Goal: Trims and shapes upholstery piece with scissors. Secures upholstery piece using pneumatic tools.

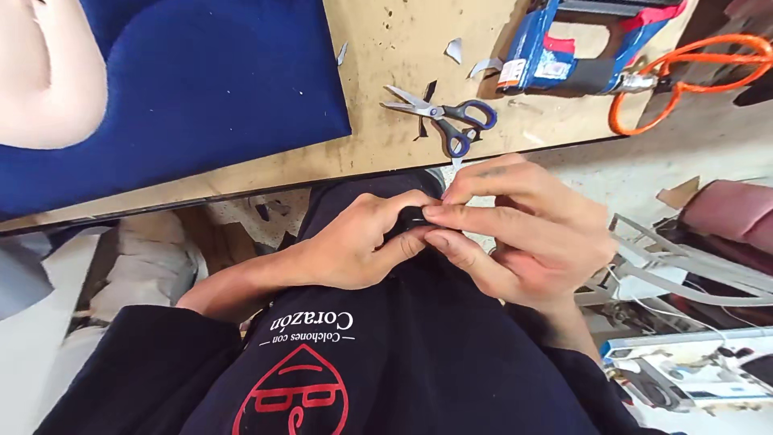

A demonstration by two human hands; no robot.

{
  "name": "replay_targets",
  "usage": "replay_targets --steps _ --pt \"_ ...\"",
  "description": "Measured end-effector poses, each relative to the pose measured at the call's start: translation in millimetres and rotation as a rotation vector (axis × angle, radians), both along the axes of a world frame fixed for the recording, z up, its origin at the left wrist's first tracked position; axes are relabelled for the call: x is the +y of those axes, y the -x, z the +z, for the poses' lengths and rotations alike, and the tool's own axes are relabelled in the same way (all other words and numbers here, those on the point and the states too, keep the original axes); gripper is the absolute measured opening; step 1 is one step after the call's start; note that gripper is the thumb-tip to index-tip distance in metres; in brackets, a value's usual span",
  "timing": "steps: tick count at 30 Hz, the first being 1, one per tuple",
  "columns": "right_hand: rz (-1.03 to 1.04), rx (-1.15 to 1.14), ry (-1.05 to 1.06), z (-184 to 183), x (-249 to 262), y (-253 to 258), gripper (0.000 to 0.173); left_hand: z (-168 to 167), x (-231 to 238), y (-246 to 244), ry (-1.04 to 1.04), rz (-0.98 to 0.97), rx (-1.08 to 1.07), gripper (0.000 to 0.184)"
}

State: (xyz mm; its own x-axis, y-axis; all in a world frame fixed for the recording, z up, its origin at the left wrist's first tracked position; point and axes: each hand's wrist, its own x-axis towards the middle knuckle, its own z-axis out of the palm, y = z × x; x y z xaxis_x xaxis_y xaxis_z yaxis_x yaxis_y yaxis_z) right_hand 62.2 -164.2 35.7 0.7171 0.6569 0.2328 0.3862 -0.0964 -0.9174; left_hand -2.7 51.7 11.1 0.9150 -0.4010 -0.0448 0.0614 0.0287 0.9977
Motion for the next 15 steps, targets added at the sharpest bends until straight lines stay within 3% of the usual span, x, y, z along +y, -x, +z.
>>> replay_targets --steps 4,7,10,12,15 --pt "0.022 0.027 -0.042 -5.0 -10.4 -1.3 0.015 -2.7 -3.7 0.3 0.074 -0.027 0.043 0.022" --pt "-0.044 0.127 -0.02 -9.3 -28.6 -11.4 0.031 -3.5 -10.5 2.5 0.354 -0.037 0.224 0.015" --pt "-0.151 0.161 0.061 -17.0 -48.1 -24.4 0.041 -10.6 -12.6 7.1 0.395 -0.027 0.174 0.018" --pt "-0.235 0.124 0.172 -23.4 -62.0 -30.2 0.04 -14.0 -13.1 7.7 0.357 -0.03 0.1 0.025" --pt "-0.328 -0.057 0.541 -43.8 -85.0 -47.8 0.04 -16.5 -13.9 6.5 0.327 -0.061 0.112 0.031"
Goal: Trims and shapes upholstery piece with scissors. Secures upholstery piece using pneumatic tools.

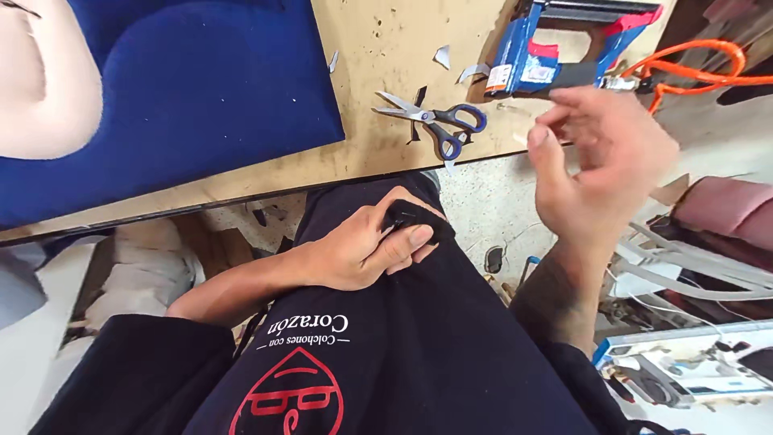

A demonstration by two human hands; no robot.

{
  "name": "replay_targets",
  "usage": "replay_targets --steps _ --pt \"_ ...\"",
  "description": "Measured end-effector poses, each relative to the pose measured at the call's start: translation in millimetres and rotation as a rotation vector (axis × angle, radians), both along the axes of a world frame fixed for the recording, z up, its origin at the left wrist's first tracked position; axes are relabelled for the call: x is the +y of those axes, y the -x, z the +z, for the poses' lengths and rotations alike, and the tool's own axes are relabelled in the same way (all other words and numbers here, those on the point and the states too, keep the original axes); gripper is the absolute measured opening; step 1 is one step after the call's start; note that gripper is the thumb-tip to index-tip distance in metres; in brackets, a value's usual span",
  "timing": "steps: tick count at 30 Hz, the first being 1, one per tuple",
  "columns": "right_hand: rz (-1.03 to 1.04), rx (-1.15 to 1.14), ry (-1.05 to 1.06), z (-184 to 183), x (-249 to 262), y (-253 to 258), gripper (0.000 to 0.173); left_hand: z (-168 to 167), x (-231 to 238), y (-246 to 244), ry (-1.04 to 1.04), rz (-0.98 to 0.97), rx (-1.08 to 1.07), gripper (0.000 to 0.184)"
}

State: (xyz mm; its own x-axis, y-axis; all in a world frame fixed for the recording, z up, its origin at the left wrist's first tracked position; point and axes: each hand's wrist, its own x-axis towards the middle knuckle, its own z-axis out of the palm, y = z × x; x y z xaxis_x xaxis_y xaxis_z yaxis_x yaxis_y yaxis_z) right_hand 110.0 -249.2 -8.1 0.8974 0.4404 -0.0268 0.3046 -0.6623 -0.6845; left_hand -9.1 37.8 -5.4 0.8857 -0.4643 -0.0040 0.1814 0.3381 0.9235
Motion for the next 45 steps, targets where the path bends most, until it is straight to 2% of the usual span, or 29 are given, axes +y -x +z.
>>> replay_targets --steps 2,4,7,10,14,17,19,22,24,26,28,30,37,45 --pt "-0.051 -0.06 0.222 -25.4 -12.4 -24.3 0.04 -2.1 -0.3 -0.5 -0.011 -0.035 0.051 0.03" --pt "-0.083 -0.045 0.356 -56.6 -25.9 -50.6 0.048 -5.3 -0.9 -3.2 -0.008 -0.07 0.118 0.029" --pt "-0.007 0.004 0.451 -97.1 -39.4 -78.2 0.069 -4.8 2.6 -14.5 -0.099 -0.097 0.225 0.029" --pt "0.023 0.074 0.55 -123.4 -35.3 -90.5 0.081 -8.6 14.0 -39.4 -0.274 -0.075 0.328 0.032" --pt "0.027 0.096 0.591 -130.6 -30.6 -110.2 0.086 -66.8 31.8 -97.9 -0.548 -0.011 0.403 0.034" --pt "0.065 0.074 0.609 -135.3 -35.2 -116.6 0.083 -112.6 34.8 -150.7 -0.814 -0.049 0.259 0.041" --pt "0.079 0.051 0.64 -128.8 -35.1 -115.9 0.078 -133.7 29.4 -183.9 -0.915 -0.141 0.112 0.044" --pt "0.079 0.021 0.676 -96.0 -27.3 -106.5 0.061 -141.7 20.0 -218.6 -1.036 -0.332 -0.02 0.044" --pt "0.095 -0.003 0.601 -66.7 -24.0 -91.8 0.045 -147.6 18.5 -225.5 -1.023 -0.399 -0.043 0.043" --pt "0.159 -0.044 0.449 -44.9 -25.1 -79.7 0.04 -150.2 20.5 -225.1 -0.968 -0.443 -0.039 0.044" --pt "0.225 -0.073 0.347 -28.6 -15.8 -78.1 0.044 -142.6 23.0 -220.7 -0.9 -0.464 -0.011 0.043" --pt "0.279 -0.101 0.332 -14.0 -3.3 -78.3 0.046 -130.6 23.5 -214.3 -0.829 -0.456 0.022 0.041" --pt "0.422 -0.216 0.496 -5.0 22.5 -89.9 0.04 -91.2 24.2 -205.1 -0.721 -0.448 0.298 0.038" --pt "0.54 -0.206 0.498 4.3 28.8 -92.0 0.04 -77.8 25.9 -190.5 -0.862 -0.452 0.0 0.036"
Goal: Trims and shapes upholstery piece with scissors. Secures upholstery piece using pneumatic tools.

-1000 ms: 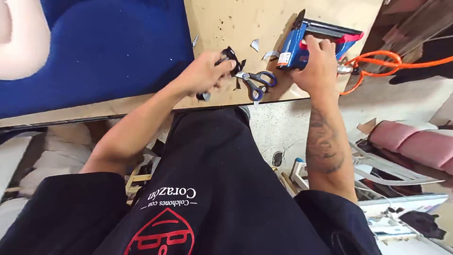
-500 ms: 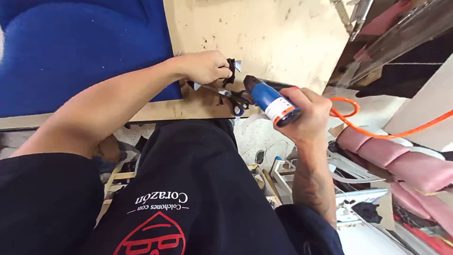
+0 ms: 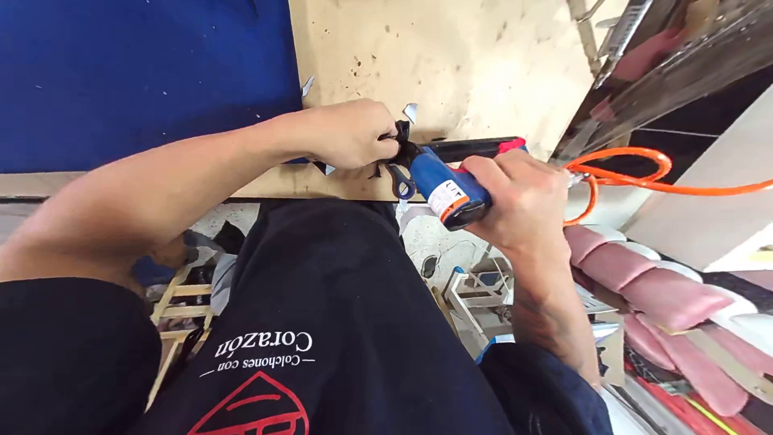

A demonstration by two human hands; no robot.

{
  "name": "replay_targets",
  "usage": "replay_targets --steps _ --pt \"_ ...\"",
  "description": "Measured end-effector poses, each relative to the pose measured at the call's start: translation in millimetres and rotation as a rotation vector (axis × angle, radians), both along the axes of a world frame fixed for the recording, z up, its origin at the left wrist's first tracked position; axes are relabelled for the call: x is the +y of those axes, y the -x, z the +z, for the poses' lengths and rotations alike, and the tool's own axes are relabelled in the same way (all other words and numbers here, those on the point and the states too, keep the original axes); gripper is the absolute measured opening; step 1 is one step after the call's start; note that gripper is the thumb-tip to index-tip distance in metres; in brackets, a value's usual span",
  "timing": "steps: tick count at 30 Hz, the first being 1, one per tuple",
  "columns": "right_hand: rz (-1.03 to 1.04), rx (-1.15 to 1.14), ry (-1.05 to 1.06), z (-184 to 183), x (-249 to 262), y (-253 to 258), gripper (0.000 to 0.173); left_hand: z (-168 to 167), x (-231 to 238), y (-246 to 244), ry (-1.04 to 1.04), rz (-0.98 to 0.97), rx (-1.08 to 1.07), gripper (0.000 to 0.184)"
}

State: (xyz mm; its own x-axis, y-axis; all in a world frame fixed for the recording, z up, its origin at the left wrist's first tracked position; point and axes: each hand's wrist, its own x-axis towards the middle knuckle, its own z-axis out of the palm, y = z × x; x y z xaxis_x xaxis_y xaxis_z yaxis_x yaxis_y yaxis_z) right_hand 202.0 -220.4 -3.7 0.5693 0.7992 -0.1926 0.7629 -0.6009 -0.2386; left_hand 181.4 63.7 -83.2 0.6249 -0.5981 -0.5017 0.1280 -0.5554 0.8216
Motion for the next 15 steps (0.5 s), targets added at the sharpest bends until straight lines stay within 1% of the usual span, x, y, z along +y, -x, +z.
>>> replay_targets --steps 3,8,11,15 --pt "0.013 -0.002 0.013 5.0 2.5 2.1 0.04 8.1 -2.0 4.2 -0.044 -0.025 -0.045 0.036" --pt "0.038 -0.02 0.037 10.9 3.1 6.6 0.039 14.3 -8.1 14.1 -0.092 0.001 -0.057 0.037" --pt "0.04 -0.016 0.018 13.9 0.3 8.9 0.037 20.3 -8.0 16.6 -0.095 0.002 -0.041 0.036" --pt "0.031 -0.038 0.012 18.4 -3.6 15.1 0.04 23.1 -8.6 20.4 -0.072 -0.005 -0.057 0.036"
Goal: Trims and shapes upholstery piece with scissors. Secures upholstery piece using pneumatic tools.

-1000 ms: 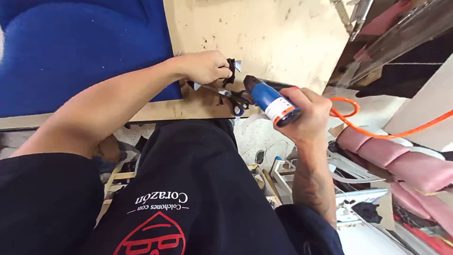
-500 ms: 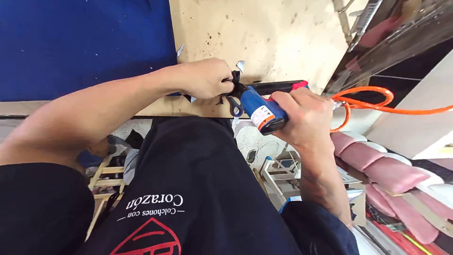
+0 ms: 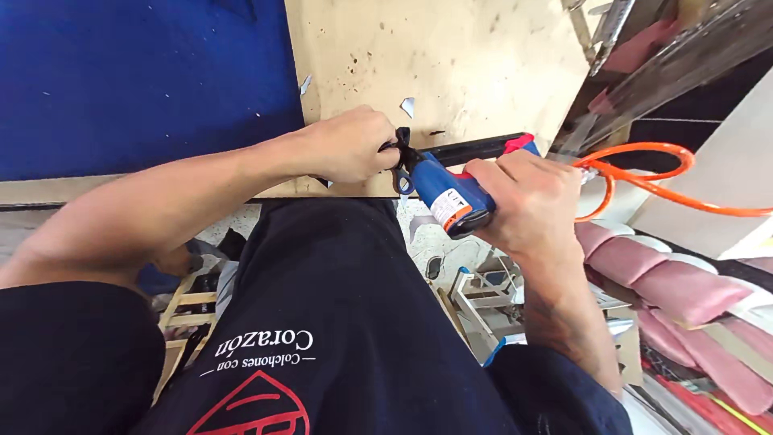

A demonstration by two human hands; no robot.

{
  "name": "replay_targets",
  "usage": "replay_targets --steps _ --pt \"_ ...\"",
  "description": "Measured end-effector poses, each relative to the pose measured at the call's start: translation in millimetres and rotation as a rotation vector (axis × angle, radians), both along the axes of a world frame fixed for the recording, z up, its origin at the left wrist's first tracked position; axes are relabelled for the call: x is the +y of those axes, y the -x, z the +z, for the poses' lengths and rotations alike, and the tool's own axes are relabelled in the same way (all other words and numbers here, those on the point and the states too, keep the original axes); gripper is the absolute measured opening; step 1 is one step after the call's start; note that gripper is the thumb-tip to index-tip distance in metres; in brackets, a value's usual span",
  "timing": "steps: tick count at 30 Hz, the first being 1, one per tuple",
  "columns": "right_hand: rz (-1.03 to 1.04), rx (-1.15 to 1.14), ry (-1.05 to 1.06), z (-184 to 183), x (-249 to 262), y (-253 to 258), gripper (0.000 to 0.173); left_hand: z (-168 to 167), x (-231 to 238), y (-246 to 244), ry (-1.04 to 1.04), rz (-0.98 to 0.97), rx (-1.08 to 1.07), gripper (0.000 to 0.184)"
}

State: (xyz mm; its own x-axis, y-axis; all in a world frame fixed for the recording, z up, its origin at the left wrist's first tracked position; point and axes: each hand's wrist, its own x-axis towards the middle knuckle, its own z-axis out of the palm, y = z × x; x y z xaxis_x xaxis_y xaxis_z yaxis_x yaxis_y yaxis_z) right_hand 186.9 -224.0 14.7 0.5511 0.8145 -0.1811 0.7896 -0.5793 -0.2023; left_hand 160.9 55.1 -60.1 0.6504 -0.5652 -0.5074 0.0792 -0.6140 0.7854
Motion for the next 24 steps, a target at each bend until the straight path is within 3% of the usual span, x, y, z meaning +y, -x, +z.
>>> replay_targets --steps 5,10,14,19,21,24 --pt "-0.002 0.002 0.003 5.0 -5.0 7.6 0.038 0.7 -3.5 6.6 0.044 -0.004 0.002 0.036" --pt "0.027 0.033 -0.033 6.3 -11.9 13.3 0.048 -7.0 -7.9 20.7 0.107 0.008 -0.004 0.035" --pt "-0.038 0.046 -0.067 -2.6 -32.2 7.5 0.048 -6.6 -4.0 27.9 0.217 0.111 0.173 0.035" --pt "-0.187 0.116 0.047 -59.6 -59.3 -16.8 0.054 6.3 4.1 44.6 0.434 0.314 0.501 0.032" --pt "-0.192 0.147 0.071 -90.5 -69.2 -29.0 0.064 10.1 5.8 51.9 0.509 0.391 0.559 0.029" --pt "-0.259 0.104 0.031 -123.7 -81.3 -42.9 0.066 17.7 7.3 61.1 0.56 0.486 0.556 0.027"
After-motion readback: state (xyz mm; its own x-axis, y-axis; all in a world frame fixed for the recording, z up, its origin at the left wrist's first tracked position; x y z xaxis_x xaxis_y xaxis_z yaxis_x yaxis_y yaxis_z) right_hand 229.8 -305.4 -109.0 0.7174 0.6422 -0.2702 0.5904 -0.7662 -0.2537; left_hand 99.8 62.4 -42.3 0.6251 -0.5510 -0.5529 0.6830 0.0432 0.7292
